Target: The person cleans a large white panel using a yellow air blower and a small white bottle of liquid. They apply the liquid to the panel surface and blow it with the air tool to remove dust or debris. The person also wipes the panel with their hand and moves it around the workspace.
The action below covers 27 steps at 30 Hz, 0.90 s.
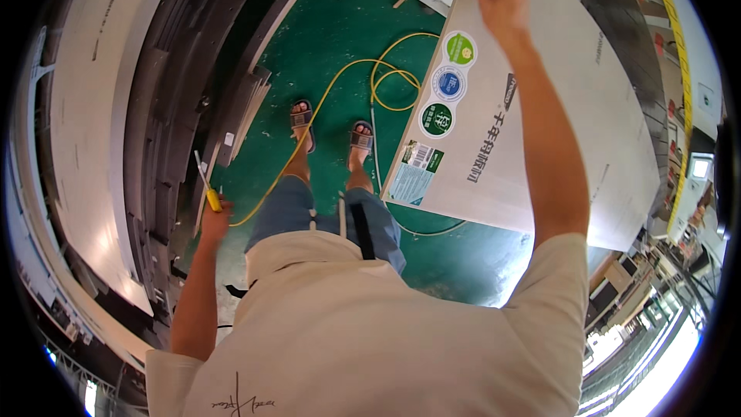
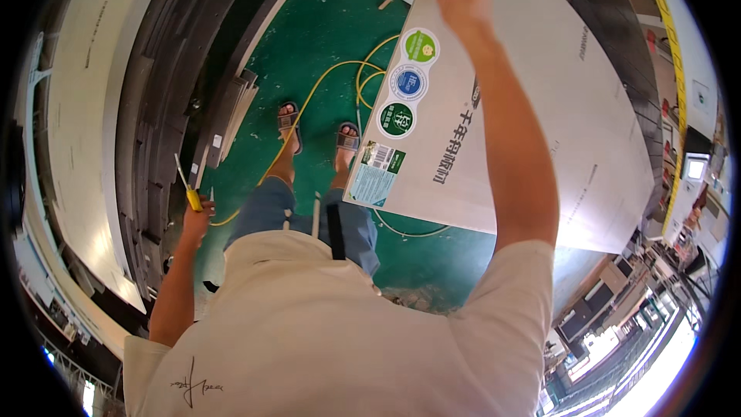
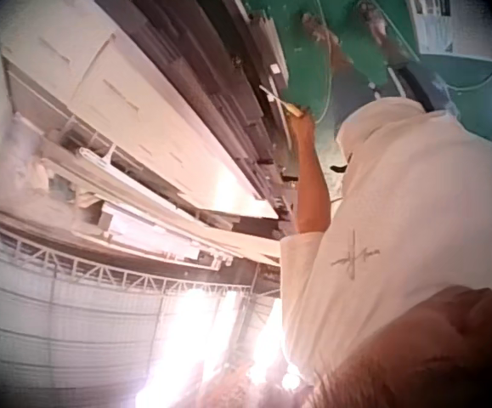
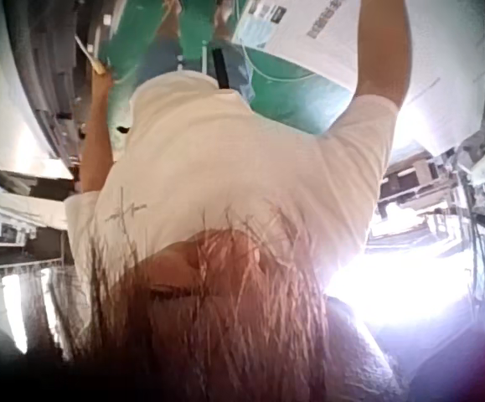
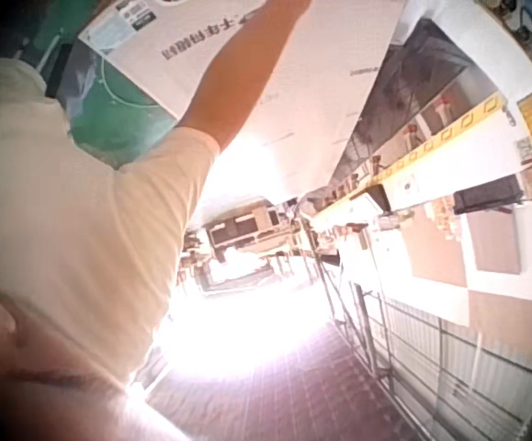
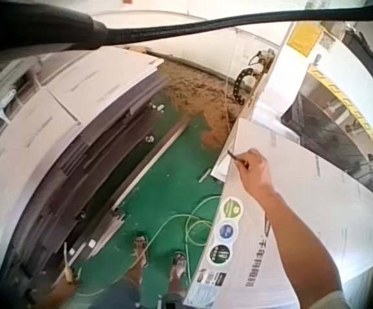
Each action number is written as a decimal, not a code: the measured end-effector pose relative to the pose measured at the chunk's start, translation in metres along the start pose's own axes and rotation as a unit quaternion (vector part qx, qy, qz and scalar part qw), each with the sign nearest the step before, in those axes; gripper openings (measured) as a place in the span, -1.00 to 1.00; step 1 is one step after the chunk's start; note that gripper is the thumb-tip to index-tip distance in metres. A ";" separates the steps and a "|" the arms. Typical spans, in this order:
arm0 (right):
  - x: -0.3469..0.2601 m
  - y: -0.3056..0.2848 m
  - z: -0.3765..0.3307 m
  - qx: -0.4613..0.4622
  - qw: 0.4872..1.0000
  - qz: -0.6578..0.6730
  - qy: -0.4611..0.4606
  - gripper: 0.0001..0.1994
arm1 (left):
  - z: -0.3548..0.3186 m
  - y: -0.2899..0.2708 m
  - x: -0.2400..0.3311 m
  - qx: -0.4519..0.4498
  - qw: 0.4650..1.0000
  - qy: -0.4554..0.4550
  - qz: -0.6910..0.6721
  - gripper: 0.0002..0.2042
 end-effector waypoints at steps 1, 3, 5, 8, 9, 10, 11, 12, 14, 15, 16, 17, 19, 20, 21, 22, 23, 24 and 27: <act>0.010 0.000 0.011 0.026 0.999 -0.020 -0.006 -0.89 | -0.008 0.004 -0.009 0.004 1.000 0.017 -0.017 -0.62; 0.000 0.003 0.015 -0.015 1.000 -0.006 0.023 -0.89 | -0.041 0.036 -0.001 0.004 0.996 0.020 0.092 -0.60; -0.027 0.011 -0.009 -0.042 0.998 0.026 -0.028 -0.90 | -0.063 0.067 0.014 -0.002 0.981 0.057 0.183 -0.59; -0.107 -0.001 -0.098 -0.091 0.986 0.075 -0.122 -0.96 | -0.098 0.109 0.022 -0.014 0.975 0.061 0.213 -0.59; -0.131 -0.012 -0.136 -0.103 0.982 0.056 -0.149 -0.93 | -0.105 0.115 0.012 -0.020 0.977 0.053 0.205 -0.59; -0.164 -0.018 -0.182 -0.099 0.967 -0.002 -0.233 -0.82 | -0.109 0.122 0.000 -0.027 0.979 0.047 0.198 -0.59; -0.193 -0.020 -0.214 -0.183 0.950 0.065 -0.244 -0.79 | -0.112 0.124 -0.012 -0.032 0.980 0.041 0.193 -0.59; -0.213 -0.039 -0.219 -0.220 0.942 0.156 -0.200 -0.80 | -0.114 0.124 -0.025 -0.028 0.979 0.037 0.198 -0.59; -0.214 -0.042 -0.210 -0.254 0.931 0.175 -0.196 -0.82 | -0.117 0.119 -0.031 -0.009 0.982 0.036 0.185 -0.59; -0.208 -0.038 -0.207 -0.269 0.926 0.184 -0.192 -0.84 | -0.116 0.118 -0.031 0.000 0.983 0.037 0.180 -0.59; -0.192 -0.036 -0.195 -0.213 0.940 0.137 -0.228 -0.86 | -0.115 0.115 -0.032 0.000 0.988 0.035 0.149 -0.59; -0.166 -0.030 -0.164 -0.205 0.961 0.114 -0.145 -0.91 | -0.115 0.111 -0.036 0.001 0.993 0.031 0.117 -0.58; -0.102 -0.020 -0.099 -0.135 0.984 0.106 -0.056 -0.92 | -0.117 0.106 -0.040 0.008 0.996 0.022 0.086 -0.58; -0.082 -0.020 -0.077 -0.095 0.992 0.078 -0.035 -0.86 | -0.118 0.103 -0.037 0.014 0.996 0.018 0.091 -0.57; -0.085 -0.017 -0.085 -0.089 0.993 0.067 -0.045 -0.83 | -0.118 0.102 -0.034 0.020 0.995 0.014 0.094 -0.56; -0.094 -0.013 -0.102 -0.088 0.993 0.054 -0.054 -0.81 | -0.119 0.101 -0.036 0.020 0.995 0.006 0.097 -0.56; -0.102 -0.008 -0.117 -0.084 0.993 0.043 -0.064 -0.79 | -0.119 0.099 -0.038 0.020 0.995 -0.001 0.101 -0.56; -0.134 -0.006 -0.150 -0.104 0.987 0.055 -0.110 -0.79 | -0.123 0.102 -0.047 0.028 0.995 -0.013 0.095 -0.55; -0.237 -0.064 -0.234 -0.206 0.954 0.120 -0.185 -0.79 | -0.114 0.100 -0.068 0.013 0.994 -0.022 0.104 -0.55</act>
Point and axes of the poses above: each hand's wrist, its own z-axis towards the middle knuckle, its own y-axis out of the palm, x = y × z, the point moved 10 cm from there along z, towards the middle knuckle, and after that the axes turned 12 degrees about -z, right-handed, at the moved point
